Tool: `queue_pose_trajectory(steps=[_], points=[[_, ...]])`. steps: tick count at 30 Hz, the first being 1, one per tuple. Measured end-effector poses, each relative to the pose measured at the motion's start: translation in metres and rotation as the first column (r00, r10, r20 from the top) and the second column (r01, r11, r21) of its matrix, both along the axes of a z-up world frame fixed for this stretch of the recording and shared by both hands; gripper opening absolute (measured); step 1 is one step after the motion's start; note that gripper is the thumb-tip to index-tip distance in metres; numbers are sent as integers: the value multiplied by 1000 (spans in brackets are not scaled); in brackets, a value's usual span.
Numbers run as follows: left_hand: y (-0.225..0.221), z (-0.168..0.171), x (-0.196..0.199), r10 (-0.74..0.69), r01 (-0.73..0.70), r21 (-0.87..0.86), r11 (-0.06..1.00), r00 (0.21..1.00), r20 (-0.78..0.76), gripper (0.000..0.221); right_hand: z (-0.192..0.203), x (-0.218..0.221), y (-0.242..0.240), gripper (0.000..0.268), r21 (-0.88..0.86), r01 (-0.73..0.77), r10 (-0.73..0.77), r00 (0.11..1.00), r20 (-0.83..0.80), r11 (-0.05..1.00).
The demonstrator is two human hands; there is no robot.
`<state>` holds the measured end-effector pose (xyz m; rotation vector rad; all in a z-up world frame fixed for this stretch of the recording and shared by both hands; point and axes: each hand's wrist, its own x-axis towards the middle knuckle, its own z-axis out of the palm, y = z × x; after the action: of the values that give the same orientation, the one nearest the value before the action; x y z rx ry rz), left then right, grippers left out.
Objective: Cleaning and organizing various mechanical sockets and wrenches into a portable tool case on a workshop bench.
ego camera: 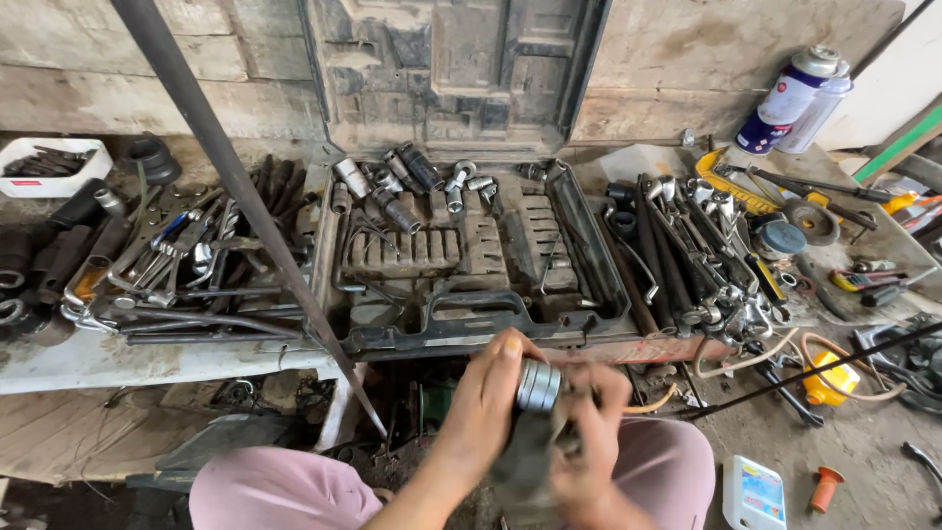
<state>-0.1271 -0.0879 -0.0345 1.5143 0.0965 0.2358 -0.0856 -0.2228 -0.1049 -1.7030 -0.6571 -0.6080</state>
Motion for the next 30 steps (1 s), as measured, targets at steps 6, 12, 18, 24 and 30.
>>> queue_pose_trajectory(steps=[6, 12, 18, 24, 30], points=[[2, 1, 2, -199, 227, 109, 968, 955, -217, 66, 16, 11, -7, 17, -96, -45, 57, 990, 130, 994], [-2, -8, 5, 32, -35, -168, 985, 999, -18, 46, -6, 6, -15, 43, -50, -182, 183, 983, 16, 982], [-6, -18, 8, -284, 298, 69, 952, 946, -157, 65, -11, 10, -34, 31, -154, -74, 83, 995, 50, 985], [-31, -26, 12, -106, 103, -23, 994, 971, -216, 45, -36, 6, -59, 46, -74, 3, -3, 1000, -12, 997], [-37, 0, 13, -512, 521, -38, 853, 818, -262, 75, 3, 36, -125, 25, -199, -14, 3, 998, -59, 980]])
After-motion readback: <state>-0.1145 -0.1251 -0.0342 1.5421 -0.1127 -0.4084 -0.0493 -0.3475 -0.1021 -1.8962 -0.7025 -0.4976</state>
